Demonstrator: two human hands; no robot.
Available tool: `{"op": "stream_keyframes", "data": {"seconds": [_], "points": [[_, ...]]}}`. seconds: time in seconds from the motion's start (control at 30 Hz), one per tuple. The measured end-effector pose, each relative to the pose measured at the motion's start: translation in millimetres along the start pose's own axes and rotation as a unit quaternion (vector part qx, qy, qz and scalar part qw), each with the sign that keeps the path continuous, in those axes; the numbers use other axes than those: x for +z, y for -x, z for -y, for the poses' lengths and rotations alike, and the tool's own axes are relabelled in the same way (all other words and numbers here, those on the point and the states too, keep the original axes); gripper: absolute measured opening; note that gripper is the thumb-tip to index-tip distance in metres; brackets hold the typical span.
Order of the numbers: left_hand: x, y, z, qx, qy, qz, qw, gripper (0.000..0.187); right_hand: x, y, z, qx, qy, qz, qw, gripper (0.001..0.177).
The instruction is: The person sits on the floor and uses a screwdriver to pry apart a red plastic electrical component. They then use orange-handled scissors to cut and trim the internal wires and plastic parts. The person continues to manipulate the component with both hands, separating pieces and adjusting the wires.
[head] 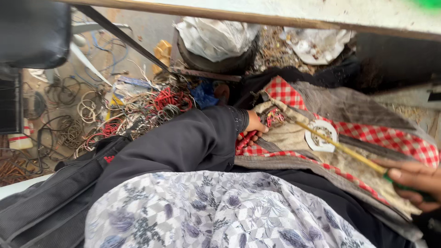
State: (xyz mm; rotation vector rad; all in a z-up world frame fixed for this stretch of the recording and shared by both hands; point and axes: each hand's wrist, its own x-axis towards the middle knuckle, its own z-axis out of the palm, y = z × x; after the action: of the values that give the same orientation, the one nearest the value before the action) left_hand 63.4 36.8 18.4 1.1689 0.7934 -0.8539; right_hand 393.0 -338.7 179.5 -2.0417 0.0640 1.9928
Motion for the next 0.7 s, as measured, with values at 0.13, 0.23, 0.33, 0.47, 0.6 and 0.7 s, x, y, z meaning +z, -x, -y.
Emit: {"op": "stream_keyframes", "data": {"seconds": [0.13,0.23,0.33,0.47,0.6,0.7], "points": [[-0.6,3.1,4.6,-0.002,-0.009,-0.004,1.000,0.035,-1.0,11.2,41.2,0.036,0.052,0.000,0.998,0.048],[-1.3,11.8,6.1,-0.028,0.048,-0.001,0.998,0.037,5.0,13.2,56.9,0.064,0.086,-0.047,0.993,0.048],[-3.1,17.6,6.3,-0.042,0.025,-0.001,0.999,0.038,-3.6,12.1,63.7,0.015,0.105,-0.020,0.994,0.051],[-0.8,18.3,5.7,-0.037,0.009,0.003,0.999,0.038,-26.4,-0.1,59.6,0.008,0.133,0.003,0.991,0.054],[1.4,17.3,8.1,-0.033,0.007,0.013,0.999,0.038,-47.8,-7.5,58.1,0.038,0.164,0.010,0.986,0.057],[1.6,15.4,10.7,-0.039,0.007,0.015,0.999,0.037,-56.0,-10.3,57.4,0.000,0.168,0.027,0.985,0.062]]}}
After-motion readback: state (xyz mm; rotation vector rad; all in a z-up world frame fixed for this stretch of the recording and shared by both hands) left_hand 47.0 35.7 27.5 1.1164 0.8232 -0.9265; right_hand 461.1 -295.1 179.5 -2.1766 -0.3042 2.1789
